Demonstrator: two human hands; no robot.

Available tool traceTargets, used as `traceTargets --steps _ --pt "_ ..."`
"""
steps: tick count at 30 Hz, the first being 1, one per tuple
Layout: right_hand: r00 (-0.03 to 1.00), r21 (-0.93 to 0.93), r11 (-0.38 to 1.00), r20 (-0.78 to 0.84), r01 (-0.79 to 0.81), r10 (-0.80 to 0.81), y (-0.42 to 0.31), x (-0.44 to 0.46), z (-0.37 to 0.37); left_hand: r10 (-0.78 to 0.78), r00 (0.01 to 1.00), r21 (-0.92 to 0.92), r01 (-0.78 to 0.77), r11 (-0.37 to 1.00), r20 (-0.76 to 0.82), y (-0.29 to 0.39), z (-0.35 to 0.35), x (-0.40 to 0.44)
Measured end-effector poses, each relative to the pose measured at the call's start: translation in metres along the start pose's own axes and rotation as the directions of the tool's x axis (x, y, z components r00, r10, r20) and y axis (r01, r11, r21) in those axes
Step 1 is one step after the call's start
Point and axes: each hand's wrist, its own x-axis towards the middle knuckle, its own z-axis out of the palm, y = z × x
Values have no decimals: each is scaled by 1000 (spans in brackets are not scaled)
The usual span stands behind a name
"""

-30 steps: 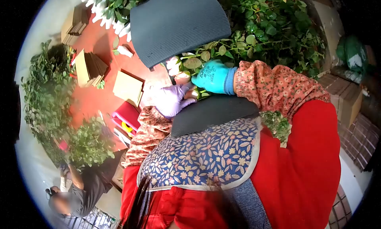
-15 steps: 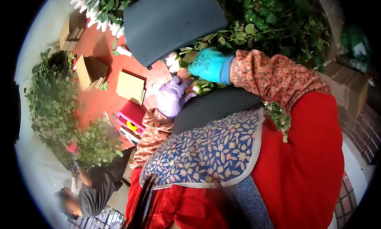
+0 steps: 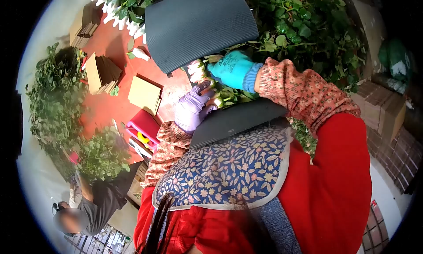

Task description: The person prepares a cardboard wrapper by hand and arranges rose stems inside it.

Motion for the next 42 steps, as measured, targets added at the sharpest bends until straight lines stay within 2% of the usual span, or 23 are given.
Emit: traceTargets --steps 2,3,5,8,10,13,14,16,17,19,20,21,23,24,25,27,28,29,31,33,34,37,42 --pt "980 -52 999 199 3 8 -1 10 -8 -17 1000 -29 18 999 19 2 -1 1" --pt "980 -50 999 199 -2 12 -3 12 -6 -9 1000 -26 9 1000 11 2 -1 1" --pt "997 -150 987 68 54 -44 -5 13 -2 4 1000 -24 -4 1000 5 5 -2 1" --pt "995 -160 984 82 73 -61 -4 12 3 21 1000 -38 -21 999 -4 4 -1 0" --pt "993 -152 983 75 103 -92 -3 17 9 34 999 31 -35 999 7 -5 5 -2" --pt "979 -252 963 198 98 -48 -14 17 -3 47 999 18 -47 999 6 -7 5 -2" --pt "977 -220 972 212 82 -35 -15 15 -8 38 999 19 -38 999 -3 -4 1 -2" --pt "976 -193 980 217 56 -14 -13 15 -5 -12 996 37 8 999 94 3 -9 3" --pt "990 -196 980 143 43 -15 -14 15 -6 -23 997 37 20 999 77 7 -15 6" --pt "979 -266 964 195 -12 66 -21 17 -9 -83 994 170 69 983 78 13 -22 11" --pt "970 -320 947 233 7 72 -21 19 -8 -133 976 161 106 981 170 11 -21 14" --pt "969 -329 944 242 36 47 -20 19 -5 -153 977 155 130 979 148 9 -19 13" --pt "980 -293 955 198 41 19 -13 17 3 -88 988 124 72 990 125 2 -13 8" --pt "992 -193 975 81 110 -96 -8 14 1 -104 988 115 92 989 112 1 -11 7" --pt "995 -245 966 74 82 -66 -9 12 0 -128 989 106 119 987 81 0 -9 5" --pt "996 -148 987 75 58 -48 -10 8 -11 -118 989 85 111 990 91 -4 -7 5" --pt "995 -32 995 -15 95 -95 -11 4 -22 -115 991 100 108 989 66 -4 -6 4" --pt "993 -141 989 -99 53 -68 -15 2 -24 -128 991 90 124 988 37 -4 -6 5" --pt "990 -225 973 -122 45 -74 -14 -1 -28 -146 984 151 129 980 105 -2 -8 4" --pt "1000 -280 960 4 -19 21 -6 4 -9 -136 989 153 127 980 49 -3 -4 3" --pt "999 -296 955 43 5 7 -2 6 0 -129 990 168 117 979 60 -3 -6 2" --pt "994 -324 946 94 -21 55 -7 9 -2 -122 990 194 107 975 66 1 -11 4" --pt "998 -361 933 63 10 14 -6 8 2 -50 999 227 50 973 -6 -3 -6 4"
